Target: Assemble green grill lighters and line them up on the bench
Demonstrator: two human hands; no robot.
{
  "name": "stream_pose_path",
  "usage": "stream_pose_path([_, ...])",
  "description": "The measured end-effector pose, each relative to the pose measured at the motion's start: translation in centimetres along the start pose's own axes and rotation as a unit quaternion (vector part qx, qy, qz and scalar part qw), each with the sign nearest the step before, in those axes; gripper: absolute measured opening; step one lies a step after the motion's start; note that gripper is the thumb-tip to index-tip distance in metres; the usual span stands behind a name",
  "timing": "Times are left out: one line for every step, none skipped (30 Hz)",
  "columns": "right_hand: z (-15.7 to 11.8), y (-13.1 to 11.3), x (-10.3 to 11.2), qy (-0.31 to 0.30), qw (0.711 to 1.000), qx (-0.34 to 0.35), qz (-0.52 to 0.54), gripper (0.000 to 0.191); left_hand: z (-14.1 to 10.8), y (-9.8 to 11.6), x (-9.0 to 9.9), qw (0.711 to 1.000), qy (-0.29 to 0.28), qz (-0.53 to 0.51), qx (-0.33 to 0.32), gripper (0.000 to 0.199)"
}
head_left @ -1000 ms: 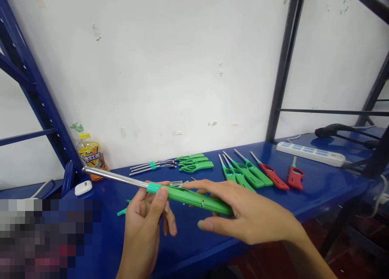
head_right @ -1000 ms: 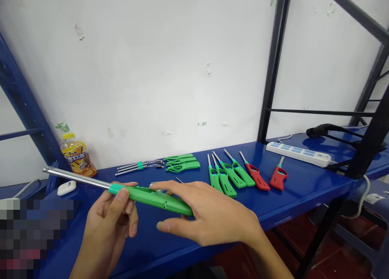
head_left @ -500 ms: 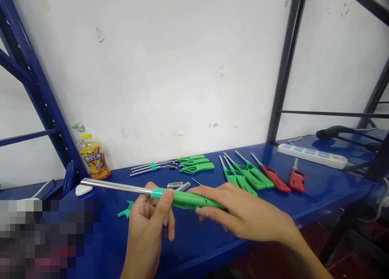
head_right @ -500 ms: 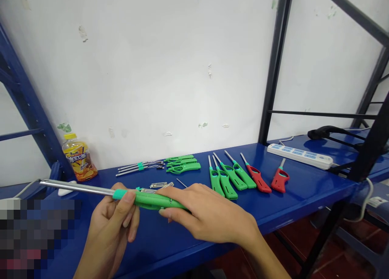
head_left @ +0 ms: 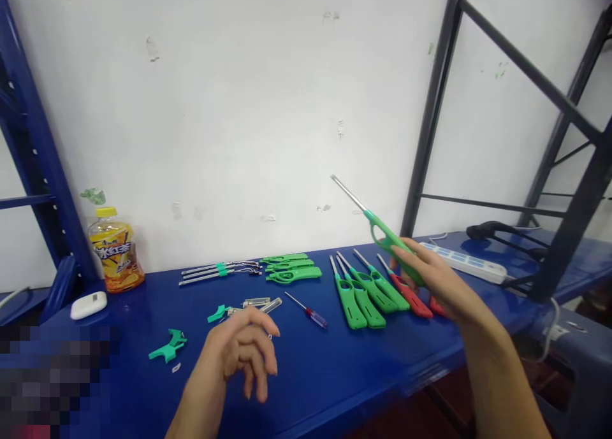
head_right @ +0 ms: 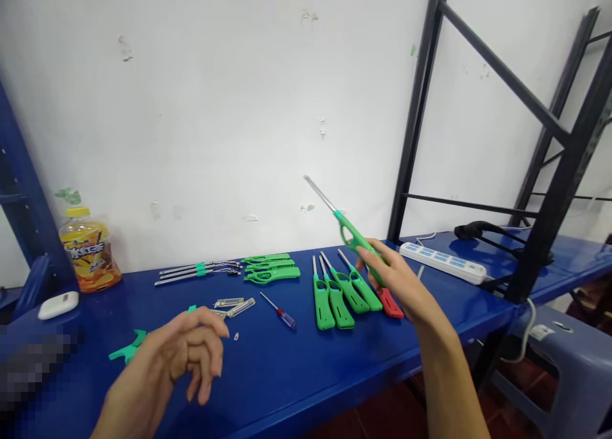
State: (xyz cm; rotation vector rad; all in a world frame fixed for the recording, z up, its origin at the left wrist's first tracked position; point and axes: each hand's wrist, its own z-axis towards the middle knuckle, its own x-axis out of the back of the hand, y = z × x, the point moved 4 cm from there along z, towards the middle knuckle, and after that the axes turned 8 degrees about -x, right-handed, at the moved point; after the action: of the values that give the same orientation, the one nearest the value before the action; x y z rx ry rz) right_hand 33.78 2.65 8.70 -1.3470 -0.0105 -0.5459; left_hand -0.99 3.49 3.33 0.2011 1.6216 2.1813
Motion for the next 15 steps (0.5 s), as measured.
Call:
stream_pose_path([0.8, 1.4, 1.2, 0.051, 0.998, -0.040, -0.013, 0.045, 0.0, -0.1, -0.1, 0.999, -0.031, -0.026, 0.011, 0.056])
stream_pose_path([1.5, 2.7, 2.1, 0.080, 0.995, -0.060, -0.025, 0.048, -0.1, -0.1, -0.2, 0.997, -0.054, -0.047, 0.016, 0.056])
stream_pose_path([2.2, 3.9, 2.9, 0.102, 0.992, -0.072, -0.035, 0.049, -0.1, -0.1, -0.4, 0.996, -0.066, -0.060, 0.016, 0.054])
stream_pose_path([2.8, 5.2, 3.4, 0.121, 0.988, -0.084, -0.049, 0.049, -0.2, -0.1, -0.5, 0.995, -0.071, -0.069, 0.015, 0.052])
stream_pose_path([3.4, 6.4, 3.9, 0.138, 0.984, -0.096, -0.066, 0.048, -0.2, -0.2, -0.5, 0.995, -0.072, -0.074, 0.015, 0.050])
stream_pose_path([3.9, 7.5, 4.3, 0.154, 0.978, -0.108, -0.087, 0.047, -0.3, -0.3, -0.6, 0.994, -0.076, -0.078, 0.016, 0.049])
stream_pose_path([4.3, 8.6, 4.6, 0.165, 0.972, -0.122, -0.113, 0.046, -0.3, -0.5, -0.7, 0.993, -0.083, -0.079, 0.017, 0.049])
stream_pose_path([4.6, 9.6, 4.9, 0.176, 0.964, -0.137, -0.143, 0.044, -0.4, -0.7, -0.8, 0.993, -0.087, -0.077, 0.019, 0.048])
stream_pose_path([4.9, 10.5, 5.1, 0.185, 0.955, -0.151, -0.176, 0.042, -0.4, -0.9, -0.7, 0.993, -0.086, -0.073, 0.021, 0.047])
stream_pose_path([5.1, 11.3, 5.3, 0.193, 0.944, -0.164, -0.211, 0.042, -0.4, -1.1, -0.6, 0.994, -0.083, -0.068, 0.024, 0.046])
stream_pose_path([5.3, 12.0, 5.5, 0.201, 0.932, -0.174, -0.246, 0.043, -0.4, -1.3, -0.5, 0.994, -0.080, -0.062, 0.030, 0.048])
stream_pose_path([5.3, 12.5, 5.6, 0.209, 0.920, -0.181, -0.279, 0.046, -0.5, -1.5, -0.4, 0.995, -0.078, -0.054, 0.038, 0.050])
stream_pose_path([5.4, 13.0, 5.7, 0.215, 0.908, -0.186, -0.309, 0.050, -0.5, -1.6, -0.4, 0.995, -0.081, -0.046, 0.047, 0.054])
stream_pose_path([5.4, 13.3, 5.7, 0.219, 0.897, -0.189, -0.334, 0.054, -0.5, -1.8, -0.4, 0.993, -0.093, -0.037, 0.057, 0.059])
stream_pose_path([5.4, 13.6, 5.7, 0.222, 0.888, -0.190, -0.357, 0.057, -0.5, -2.0, -0.4, 0.992, -0.106, -0.025, 0.067, 0.063])
